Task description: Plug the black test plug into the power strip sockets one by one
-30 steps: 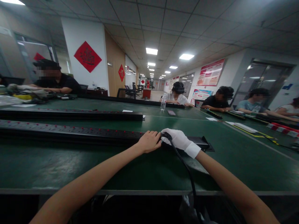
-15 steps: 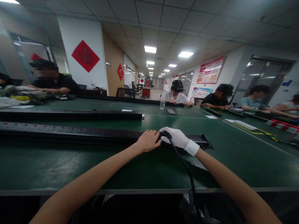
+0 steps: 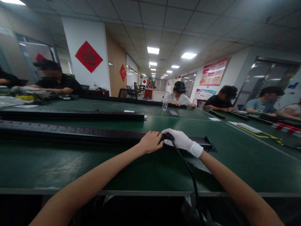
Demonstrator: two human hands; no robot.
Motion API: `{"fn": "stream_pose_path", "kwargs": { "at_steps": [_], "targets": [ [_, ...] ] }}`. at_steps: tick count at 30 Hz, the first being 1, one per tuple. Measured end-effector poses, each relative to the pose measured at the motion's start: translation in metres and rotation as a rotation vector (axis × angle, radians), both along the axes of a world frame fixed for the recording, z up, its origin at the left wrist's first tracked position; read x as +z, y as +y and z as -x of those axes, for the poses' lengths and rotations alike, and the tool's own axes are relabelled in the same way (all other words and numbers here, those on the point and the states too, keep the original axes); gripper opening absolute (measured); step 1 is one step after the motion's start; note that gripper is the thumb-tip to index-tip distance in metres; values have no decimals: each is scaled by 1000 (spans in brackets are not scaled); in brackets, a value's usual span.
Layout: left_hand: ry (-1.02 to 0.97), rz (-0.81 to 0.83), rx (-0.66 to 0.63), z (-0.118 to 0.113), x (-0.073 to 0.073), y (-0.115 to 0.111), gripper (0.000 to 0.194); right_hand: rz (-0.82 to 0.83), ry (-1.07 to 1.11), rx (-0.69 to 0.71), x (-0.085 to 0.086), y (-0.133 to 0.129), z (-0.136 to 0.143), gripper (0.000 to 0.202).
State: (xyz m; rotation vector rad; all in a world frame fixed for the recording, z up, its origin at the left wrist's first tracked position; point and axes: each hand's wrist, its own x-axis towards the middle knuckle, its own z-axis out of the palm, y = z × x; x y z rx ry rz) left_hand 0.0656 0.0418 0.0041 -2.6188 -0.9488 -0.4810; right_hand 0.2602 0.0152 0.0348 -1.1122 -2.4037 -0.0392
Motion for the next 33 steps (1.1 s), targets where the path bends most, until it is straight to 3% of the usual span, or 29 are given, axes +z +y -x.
{"fn": "stream_pose_path", "kwargs": {
  "at_steps": [33],
  "targets": [
    [7, -31, 9, -1, -2, 1, 41, 82, 96, 85, -7, 9, -2, 37]
  ]
}}
